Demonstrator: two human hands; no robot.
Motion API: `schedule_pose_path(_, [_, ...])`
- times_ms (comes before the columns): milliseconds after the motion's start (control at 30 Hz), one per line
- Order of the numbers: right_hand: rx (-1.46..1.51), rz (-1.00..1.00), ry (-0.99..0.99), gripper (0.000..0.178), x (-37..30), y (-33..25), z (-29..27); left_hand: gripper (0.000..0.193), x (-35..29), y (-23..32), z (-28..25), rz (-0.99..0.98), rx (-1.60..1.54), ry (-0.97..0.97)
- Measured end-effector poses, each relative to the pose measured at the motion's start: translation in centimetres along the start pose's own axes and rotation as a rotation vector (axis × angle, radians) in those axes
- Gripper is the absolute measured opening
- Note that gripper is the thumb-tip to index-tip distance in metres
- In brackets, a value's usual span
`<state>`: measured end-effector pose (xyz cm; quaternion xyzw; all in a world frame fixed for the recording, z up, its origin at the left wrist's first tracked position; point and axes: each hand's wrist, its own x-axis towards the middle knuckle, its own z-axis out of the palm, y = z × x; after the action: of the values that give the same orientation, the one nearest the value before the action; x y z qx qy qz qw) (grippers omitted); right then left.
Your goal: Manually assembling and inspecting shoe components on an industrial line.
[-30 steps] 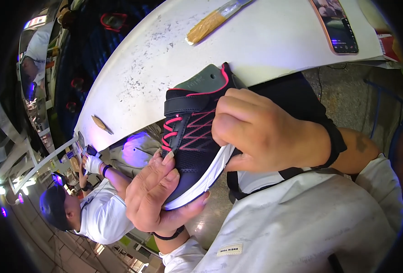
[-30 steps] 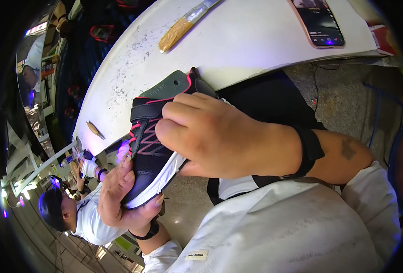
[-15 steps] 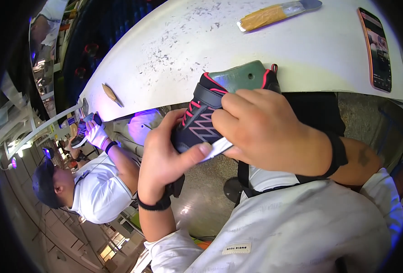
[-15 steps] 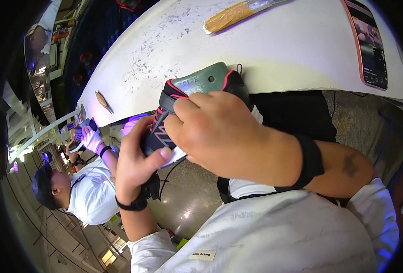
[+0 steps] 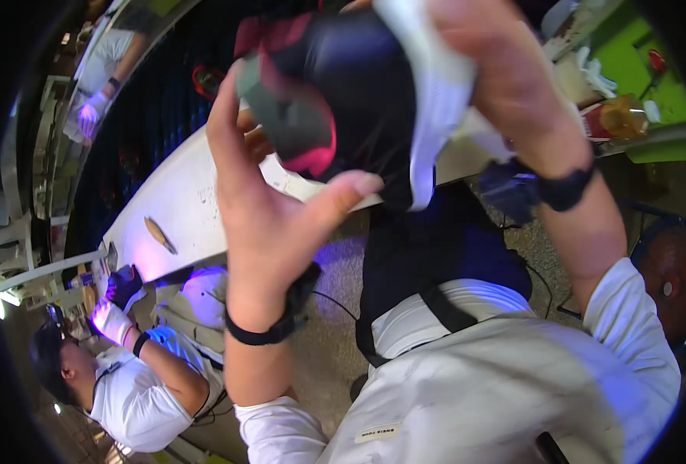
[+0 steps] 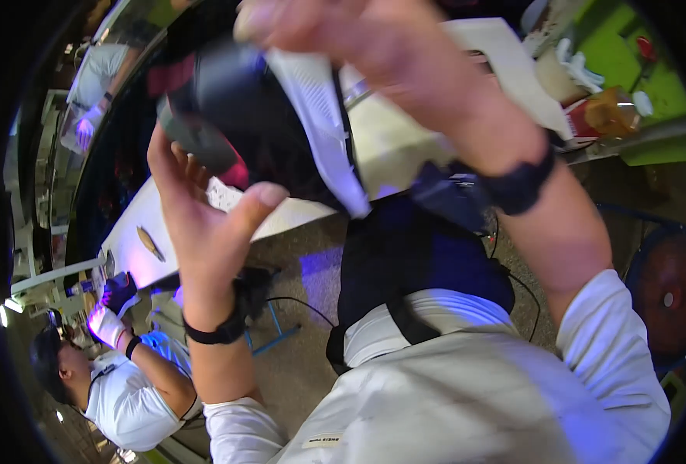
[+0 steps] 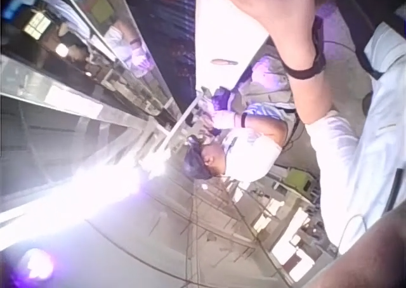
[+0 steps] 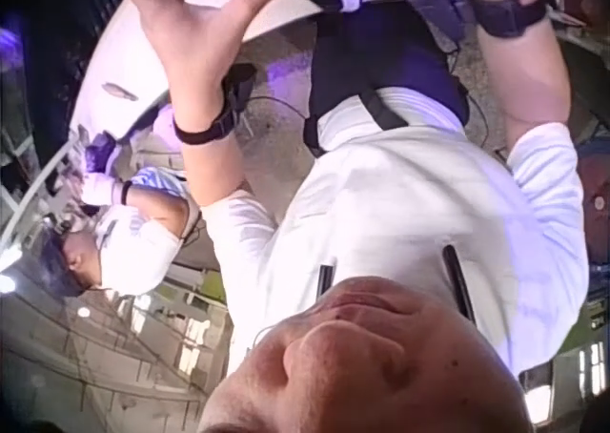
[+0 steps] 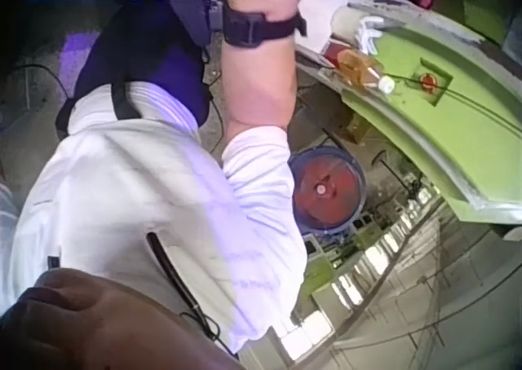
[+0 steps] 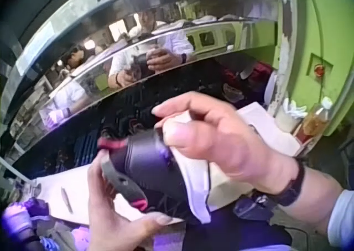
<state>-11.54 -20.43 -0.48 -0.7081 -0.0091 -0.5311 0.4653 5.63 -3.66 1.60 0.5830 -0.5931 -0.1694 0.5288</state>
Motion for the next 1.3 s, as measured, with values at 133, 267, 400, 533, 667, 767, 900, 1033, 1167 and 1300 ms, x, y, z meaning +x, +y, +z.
schedule_pose_path(133, [0.347,0.352,-0.025,0.059,0.5,-2.5,4.5,0.081,2.6,3.4,-2.4,-0.185,0.387,-0.247])
schedule_pose_path(267, [-0.138,0.271,-0.34,0.092,1.4,-3.2,5.4,0.068,2.0,4.5,-3.6,-0.327,0.435,-0.264])
schedule_pose_path(400, [-0.143,0.292,-0.494,0.065,2.3,-3.2,6.4,0.06,0.6,2.2,-4.9,-0.222,0.245,-0.232])
schedule_pose_path(533, [-0.016,0.375,-0.447,0.054,2.2,-2.4,8.2,0.062,-0.2,-0.2,-6.5,-0.243,0.099,-0.226])
schedule_pose_path(667, [0.403,0.416,-0.135,0.049,0.5,0.4,8.8,0.072,-3.1,-3.5,-8.2,-0.359,-0.122,-0.138])
schedule_pose_path(767, [0.964,0.526,0.279,0.058,-2.2,1.8,9.4,0.077,-5.9,-6.1,-9.1,-0.406,-0.254,-0.081])
schedule_pose_path(900, [1.021,0.576,0.276,0.066,-2.2,0.6,10.3,0.075,-7.4,-5.2,-8.3,-0.407,-0.217,-0.03])
schedule_pose_path(1033, [0.394,0.419,-0.22,0.076,-0.5,-1.8,11.6,0.069,-5.4,-1.2,-7.9,-0.259,0.174,-0.175])
schedule_pose_path(1167, [0.188,0.288,-0.344,0.078,0.1,-3.4,9.4,0.061,-1.8,2.1,-6.3,-0.128,0.434,-0.276])
schedule_pose_path(1300, [0.266,0.373,-0.343,0.079,1.0,-3.6,6.0,0.06,2.1,4.0,-4.1,0.045,0.578,-0.34])
